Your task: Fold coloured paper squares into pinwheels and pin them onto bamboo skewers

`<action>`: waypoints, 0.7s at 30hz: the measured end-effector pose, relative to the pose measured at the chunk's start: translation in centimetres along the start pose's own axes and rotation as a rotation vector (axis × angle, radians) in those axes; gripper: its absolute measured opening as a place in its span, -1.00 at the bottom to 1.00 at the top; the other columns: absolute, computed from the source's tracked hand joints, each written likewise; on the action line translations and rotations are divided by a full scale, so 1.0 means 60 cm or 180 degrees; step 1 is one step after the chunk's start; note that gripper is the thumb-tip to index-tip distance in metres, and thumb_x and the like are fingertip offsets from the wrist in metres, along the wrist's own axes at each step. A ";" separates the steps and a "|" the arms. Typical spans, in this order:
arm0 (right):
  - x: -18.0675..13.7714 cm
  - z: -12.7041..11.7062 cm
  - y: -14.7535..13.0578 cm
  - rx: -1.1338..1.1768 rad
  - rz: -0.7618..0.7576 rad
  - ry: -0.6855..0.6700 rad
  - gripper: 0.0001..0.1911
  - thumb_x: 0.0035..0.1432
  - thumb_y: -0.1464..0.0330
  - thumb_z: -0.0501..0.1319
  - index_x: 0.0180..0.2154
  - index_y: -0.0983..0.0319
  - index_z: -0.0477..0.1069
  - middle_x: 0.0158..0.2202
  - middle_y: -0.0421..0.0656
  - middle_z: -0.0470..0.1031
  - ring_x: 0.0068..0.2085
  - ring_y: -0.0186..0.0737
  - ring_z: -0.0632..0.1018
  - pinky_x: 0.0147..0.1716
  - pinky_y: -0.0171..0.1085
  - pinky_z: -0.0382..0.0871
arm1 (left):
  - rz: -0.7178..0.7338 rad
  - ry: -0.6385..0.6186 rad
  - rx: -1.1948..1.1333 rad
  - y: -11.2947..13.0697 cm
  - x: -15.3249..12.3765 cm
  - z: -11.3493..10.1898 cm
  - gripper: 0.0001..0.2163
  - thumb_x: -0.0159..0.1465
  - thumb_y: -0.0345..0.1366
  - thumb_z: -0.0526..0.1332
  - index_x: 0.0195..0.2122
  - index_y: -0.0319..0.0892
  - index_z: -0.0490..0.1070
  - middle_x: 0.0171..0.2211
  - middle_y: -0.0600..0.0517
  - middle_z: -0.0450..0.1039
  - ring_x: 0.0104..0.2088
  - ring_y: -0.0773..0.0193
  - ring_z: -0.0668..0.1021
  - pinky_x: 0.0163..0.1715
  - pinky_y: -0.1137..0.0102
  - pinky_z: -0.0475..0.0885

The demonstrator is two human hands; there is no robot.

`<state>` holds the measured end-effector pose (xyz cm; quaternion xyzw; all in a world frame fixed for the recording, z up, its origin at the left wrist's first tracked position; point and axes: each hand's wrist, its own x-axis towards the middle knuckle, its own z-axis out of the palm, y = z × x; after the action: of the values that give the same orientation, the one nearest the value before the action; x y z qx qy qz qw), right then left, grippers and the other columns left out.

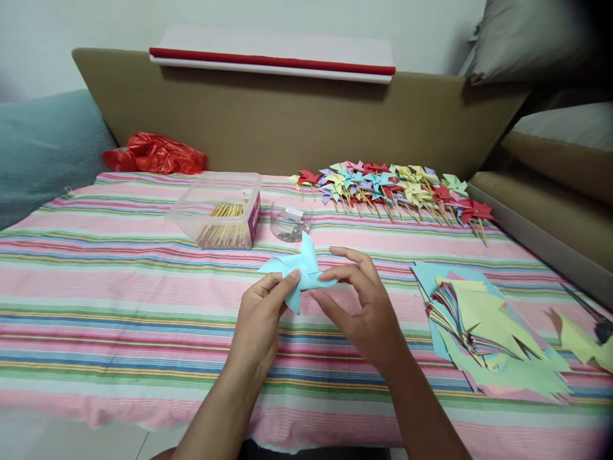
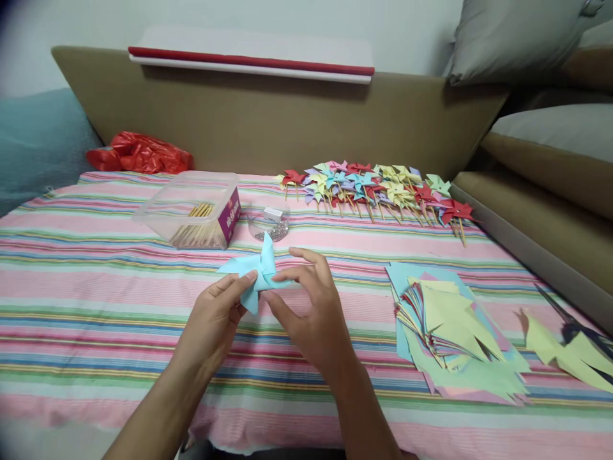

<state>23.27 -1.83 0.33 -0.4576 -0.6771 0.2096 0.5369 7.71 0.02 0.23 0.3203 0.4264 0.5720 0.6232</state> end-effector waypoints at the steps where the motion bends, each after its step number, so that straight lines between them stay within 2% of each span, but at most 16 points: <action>1: 0.000 -0.003 0.002 0.0076 0.0086 0.0088 -0.83 0.20 0.34 0.34 -0.14 0.13 0.49 0.13 -0.04 0.37 0.14 -0.06 0.46 0.05 -0.08 0.44 | 0.0075 0.0070 0.0080 0.000 0.003 -0.005 -0.70 0.08 -0.20 0.47 -0.55 -0.22 0.39 -0.54 0.16 0.24 -0.48 0.42 0.28 -0.48 0.52 0.25; 3: 0.000 -0.007 0.009 0.0174 0.0322 0.0339 -0.79 0.24 0.29 0.30 -0.07 0.11 0.47 0.13 -0.05 0.36 0.05 -0.11 0.51 -0.01 -0.11 0.48 | 0.0216 0.0193 0.0334 0.002 0.009 -0.019 -0.68 0.10 -0.16 0.45 -0.55 -0.20 0.36 -0.53 0.16 0.23 -0.47 0.40 0.27 -0.46 0.49 0.23; 5: 0.000 -0.007 0.020 0.0133 0.0603 0.0573 -0.81 0.26 0.24 0.26 -0.10 0.12 0.49 0.09 -0.07 0.39 -0.01 -0.14 0.53 -0.05 -0.12 0.49 | 0.0329 0.0211 0.0797 0.004 0.010 -0.034 -0.66 0.14 -0.12 0.42 -0.55 -0.18 0.33 -0.55 0.17 0.20 -0.48 0.38 0.26 -0.46 0.46 0.20; 7: -0.001 -0.005 0.032 -0.0011 0.0878 0.0712 -0.82 0.26 0.20 0.25 -0.18 0.14 0.51 0.03 -0.08 0.43 -0.02 -0.12 0.53 -0.08 -0.14 0.48 | 0.0400 0.0088 0.1498 0.007 0.007 -0.048 -0.66 0.18 -0.07 0.37 -0.54 -0.16 0.33 -0.57 0.17 0.20 -0.51 0.36 0.25 -0.49 0.43 0.15; 10: -0.003 0.001 0.048 -0.0252 0.1071 0.0739 -0.79 0.24 0.17 0.25 -0.26 0.16 0.52 -0.03 -0.08 0.46 -0.07 -0.12 0.54 -0.13 -0.14 0.48 | 0.0693 -0.0108 0.2534 0.011 -0.006 -0.059 -0.70 0.26 -0.07 0.28 -0.51 -0.15 0.38 -0.57 0.14 0.29 -0.49 0.31 0.33 -0.47 0.40 0.16; 14: -0.004 0.005 0.066 -0.0559 0.0885 0.0664 -0.78 0.26 0.17 0.23 -0.28 0.17 0.53 -0.03 -0.06 0.46 -0.04 -0.09 0.53 -0.10 -0.13 0.47 | 0.1273 -0.0191 0.3331 0.011 -0.016 -0.069 -0.74 0.32 -0.19 0.19 -0.51 -0.12 0.34 -0.55 0.13 0.36 -0.50 0.29 0.38 -0.45 0.39 0.17; 18: 0.013 0.002 0.072 -0.0926 0.0525 0.0431 -0.77 0.31 0.18 0.19 -0.27 0.19 0.51 -0.08 -0.04 0.48 -0.08 -0.11 0.55 -0.12 -0.14 0.47 | 0.1374 -0.0151 0.3405 0.012 -0.008 -0.088 -0.75 0.32 -0.22 0.17 -0.52 -0.11 0.27 -0.57 0.14 0.36 -0.54 0.31 0.37 -0.49 0.41 0.16; 21: 0.054 0.003 0.066 -0.1142 0.0251 0.0048 -0.77 0.34 0.21 0.16 -0.28 0.18 0.50 -0.13 -0.06 0.52 -0.10 -0.13 0.55 -0.12 -0.16 0.46 | 0.1375 -0.0115 0.3291 0.012 -0.004 -0.104 -0.72 0.33 -0.21 0.15 -0.53 -0.10 0.23 -0.59 0.15 0.34 -0.56 0.31 0.36 -0.51 0.42 0.16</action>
<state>24.67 2.91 -1.07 -0.5738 -0.6811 0.1029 0.4430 1.81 -0.63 -1.76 0.6740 0.5653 0.3977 0.2609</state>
